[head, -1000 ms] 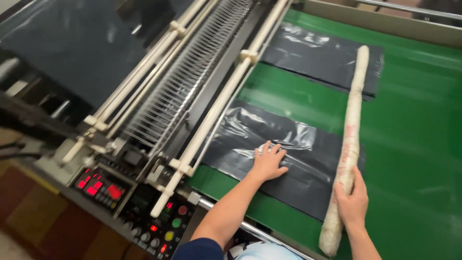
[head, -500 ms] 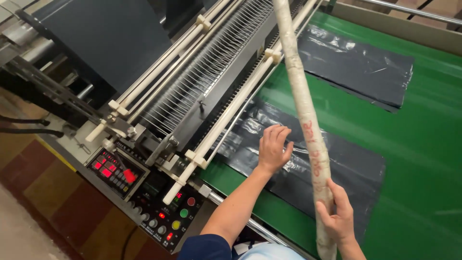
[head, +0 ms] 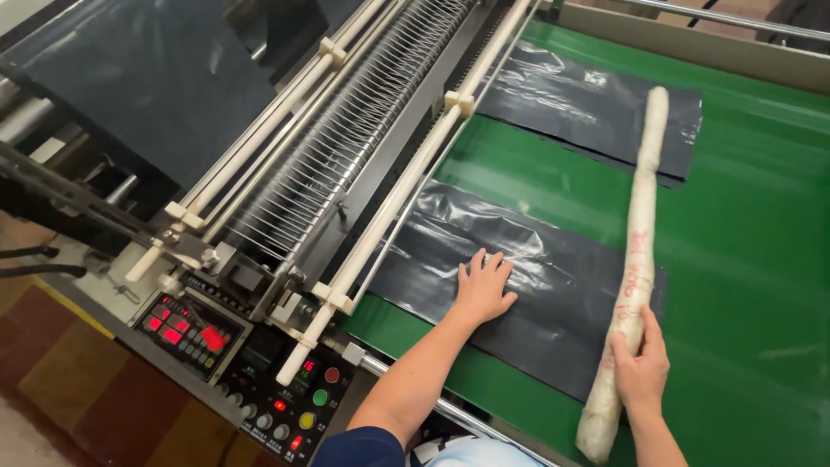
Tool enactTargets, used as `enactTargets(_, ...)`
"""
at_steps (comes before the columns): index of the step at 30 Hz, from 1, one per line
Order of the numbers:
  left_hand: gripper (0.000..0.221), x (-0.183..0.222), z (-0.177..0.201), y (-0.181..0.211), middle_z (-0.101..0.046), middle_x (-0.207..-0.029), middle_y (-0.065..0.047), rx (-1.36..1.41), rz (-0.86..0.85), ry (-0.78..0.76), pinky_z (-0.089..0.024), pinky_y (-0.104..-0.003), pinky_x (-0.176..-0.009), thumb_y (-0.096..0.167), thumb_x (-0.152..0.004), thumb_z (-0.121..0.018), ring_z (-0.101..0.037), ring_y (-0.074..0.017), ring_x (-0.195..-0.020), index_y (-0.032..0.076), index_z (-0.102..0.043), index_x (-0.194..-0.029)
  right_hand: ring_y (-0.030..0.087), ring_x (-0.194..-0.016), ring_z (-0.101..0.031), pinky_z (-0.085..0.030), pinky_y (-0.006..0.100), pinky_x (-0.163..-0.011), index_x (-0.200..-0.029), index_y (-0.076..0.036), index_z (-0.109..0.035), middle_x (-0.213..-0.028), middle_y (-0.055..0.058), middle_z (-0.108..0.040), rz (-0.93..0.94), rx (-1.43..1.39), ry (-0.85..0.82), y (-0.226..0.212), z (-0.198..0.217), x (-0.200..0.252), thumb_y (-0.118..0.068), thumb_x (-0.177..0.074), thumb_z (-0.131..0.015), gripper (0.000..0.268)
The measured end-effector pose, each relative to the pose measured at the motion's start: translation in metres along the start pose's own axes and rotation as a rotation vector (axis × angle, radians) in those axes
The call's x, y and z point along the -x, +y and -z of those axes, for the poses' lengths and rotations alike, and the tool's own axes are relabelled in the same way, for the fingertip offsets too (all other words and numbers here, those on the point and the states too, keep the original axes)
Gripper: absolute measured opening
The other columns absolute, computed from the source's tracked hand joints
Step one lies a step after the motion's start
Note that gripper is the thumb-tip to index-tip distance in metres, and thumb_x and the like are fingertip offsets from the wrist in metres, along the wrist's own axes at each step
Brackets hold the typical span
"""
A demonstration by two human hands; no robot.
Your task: Operating a bag-making machine, using a rod to guide bags on a conveyor, then folding and packing the bags into a larger sack.
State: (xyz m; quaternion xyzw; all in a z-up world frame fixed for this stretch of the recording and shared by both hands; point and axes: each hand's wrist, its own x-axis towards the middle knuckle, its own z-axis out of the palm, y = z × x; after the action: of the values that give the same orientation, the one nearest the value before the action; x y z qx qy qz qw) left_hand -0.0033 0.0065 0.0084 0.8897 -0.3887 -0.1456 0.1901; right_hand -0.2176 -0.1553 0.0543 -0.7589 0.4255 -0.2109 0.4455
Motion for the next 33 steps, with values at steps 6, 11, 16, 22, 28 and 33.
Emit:
enactTargets(6,0.056,0.002,0.009,0.003,-0.026,-0.161,-0.009,0.027,0.034,-0.14,-0.021,-0.075,-0.109,0.036,-0.095,-0.058,-0.01,-0.0409,-0.15,0.013,-0.042,-0.143,0.027,-0.129,-0.05,-0.039,0.04,-0.108,-0.148,-0.011,-0.048,-0.148,0.013,-0.05,0.056,-0.044,0.031,0.012,-0.005,-0.003,-0.012,-0.083,-0.062,0.067)
enactTargets(11,0.044,-0.01,-0.003,-0.015,-0.054,-0.139,-0.007,-0.001,-0.103,0.323,-0.042,-0.062,-0.092,0.034,-0.084,-0.067,-0.039,-0.0355,-0.135,0.014,-0.06,-0.122,0.023,-0.122,-0.056,-0.046,0.034,-0.103,-0.148,-0.008,-0.047,-0.149,0.011,-0.051,0.261,-0.164,-0.025,0.031,-0.023,0.005,-0.003,-0.082,-0.063,0.068)
enactTargets(16,0.036,-0.003,0.022,-0.01,-0.062,-0.125,-0.005,0.087,-0.141,0.789,-0.053,-0.049,-0.086,0.023,-0.08,-0.068,-0.05,-0.0304,-0.127,0.012,-0.064,-0.115,0.023,-0.122,-0.058,-0.047,0.036,-0.102,-0.145,-0.009,-0.05,-0.14,0.011,-0.057,0.551,-0.169,-0.204,0.027,-0.034,0.023,-0.017,-0.081,-0.066,0.066)
enactTargets(22,0.033,0.001,0.026,-0.003,-0.061,-0.125,-0.003,0.073,-0.124,0.846,-0.055,-0.049,-0.074,0.02,-0.082,-0.067,-0.051,-0.0291,-0.127,0.014,-0.063,-0.114,0.021,-0.111,-0.061,-0.049,0.036,-0.097,-0.144,-0.008,-0.05,-0.128,0.009,-0.061,0.678,-0.195,-0.3,0.014,-0.036,0.031,-0.013,-0.086,-0.064,0.061)
enactTargets(28,0.039,-0.002,0.01,-0.003,-0.06,-0.129,-0.005,0.023,-0.106,0.647,-0.052,-0.054,-0.079,0.028,-0.083,-0.067,-0.047,-0.0318,-0.129,0.014,-0.063,-0.119,0.023,-0.116,-0.059,-0.045,0.036,-0.1,-0.144,-0.011,-0.051,-0.133,0.007,-0.061,0.491,-0.031,-0.156,0.024,-0.031,0.015,-0.019,-0.082,-0.063,0.064)
enactTargets(33,0.058,-0.004,-0.011,0.004,-0.048,-0.145,-0.003,-0.113,-0.068,0.336,-0.038,-0.066,-0.097,0.044,-0.079,-0.067,-0.036,-0.0378,-0.138,0.02,-0.054,-0.13,0.029,-0.129,-0.052,-0.037,0.04,-0.111,-0.146,-0.01,-0.052,-0.144,0.015,-0.055,0.267,0.052,-0.017,0.045,-0.02,-0.006,-0.015,-0.079,-0.064,0.068)
